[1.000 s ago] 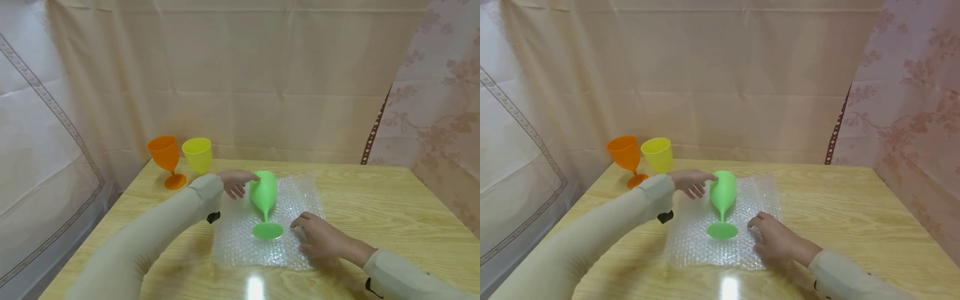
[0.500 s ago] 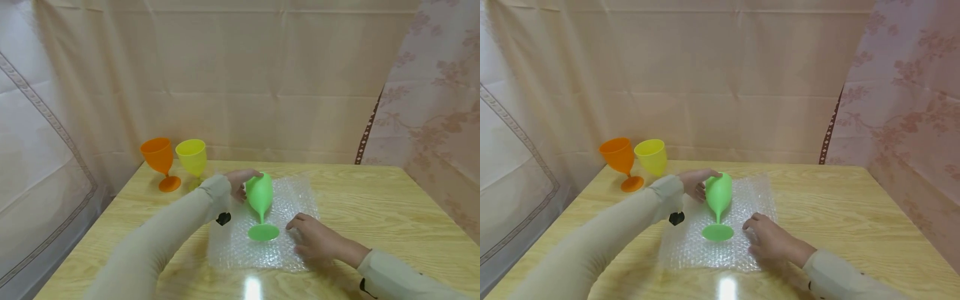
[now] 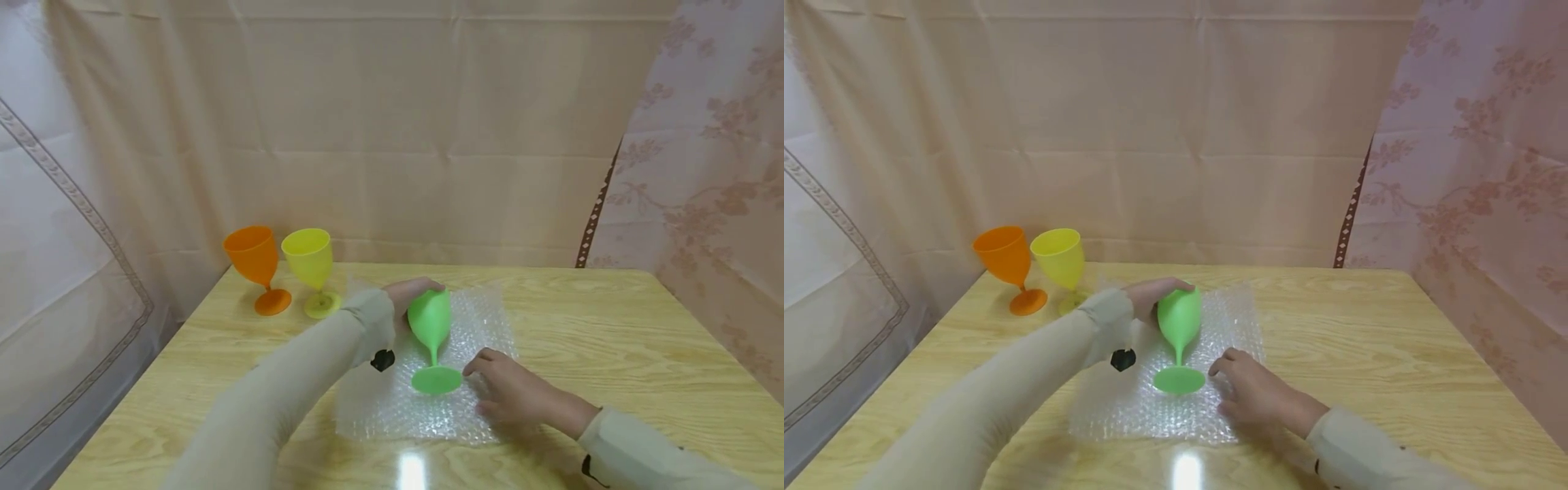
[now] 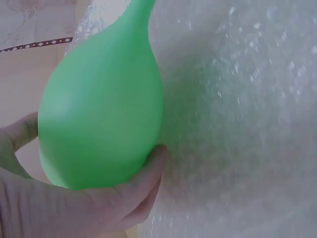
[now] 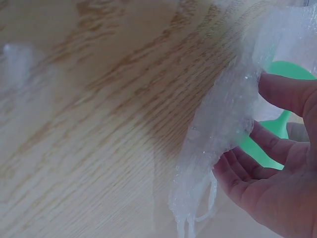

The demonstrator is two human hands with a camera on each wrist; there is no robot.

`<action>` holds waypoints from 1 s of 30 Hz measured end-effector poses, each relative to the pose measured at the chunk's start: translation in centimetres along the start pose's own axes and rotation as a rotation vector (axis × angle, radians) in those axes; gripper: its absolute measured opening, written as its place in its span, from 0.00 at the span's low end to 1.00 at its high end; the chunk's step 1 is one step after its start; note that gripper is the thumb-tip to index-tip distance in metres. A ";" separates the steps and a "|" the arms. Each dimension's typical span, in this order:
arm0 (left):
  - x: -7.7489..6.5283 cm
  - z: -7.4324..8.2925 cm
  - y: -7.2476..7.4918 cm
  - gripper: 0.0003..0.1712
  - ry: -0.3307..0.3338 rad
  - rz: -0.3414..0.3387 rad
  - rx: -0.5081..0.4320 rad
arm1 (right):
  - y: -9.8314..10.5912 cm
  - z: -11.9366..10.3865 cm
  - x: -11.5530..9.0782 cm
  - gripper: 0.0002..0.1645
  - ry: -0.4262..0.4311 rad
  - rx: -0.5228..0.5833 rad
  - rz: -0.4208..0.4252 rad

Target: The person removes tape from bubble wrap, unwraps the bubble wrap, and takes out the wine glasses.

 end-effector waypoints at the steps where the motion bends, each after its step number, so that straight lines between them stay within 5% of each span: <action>1: -0.6 0.1 -0.2 0.33 0.005 0.007 0.001 | 0.0 0.0 0.0 0.28 0.002 0.002 0.003; 6: -2.2 0.6 -1.0 0.26 -0.004 0.024 0.038 | -0.1 -0.1 -0.1 0.27 0.002 -0.007 0.006; 11: -2.2 0.9 -1.5 0.21 -0.028 0.015 0.100 | 0.0 -0.2 -0.1 0.27 -0.007 -0.010 -0.002; 16: -1.9 1.5 -1.8 0.20 -0.087 -0.027 0.212 | 0.0 -0.2 -0.3 0.27 -0.008 -0.021 0.007; 22: -3.4 2.5 -1.6 0.23 -0.185 -0.062 0.313 | 0.1 -0.3 -0.2 0.27 0.000 -0.028 0.011; 30: -5.8 3.2 -1.2 0.22 -0.286 -0.066 0.299 | 0.0 -0.2 -0.1 0.26 -0.006 -0.032 0.001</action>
Point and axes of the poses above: each hand's wrist, its own x-axis towards the middle knuckle, its own y-axis out of the back of the hand, z = x × y, the point moved 6 cm from there along x, towards the middle knuckle, and after that the axes turned 8 degrees about -y, right-handed, at the moved point
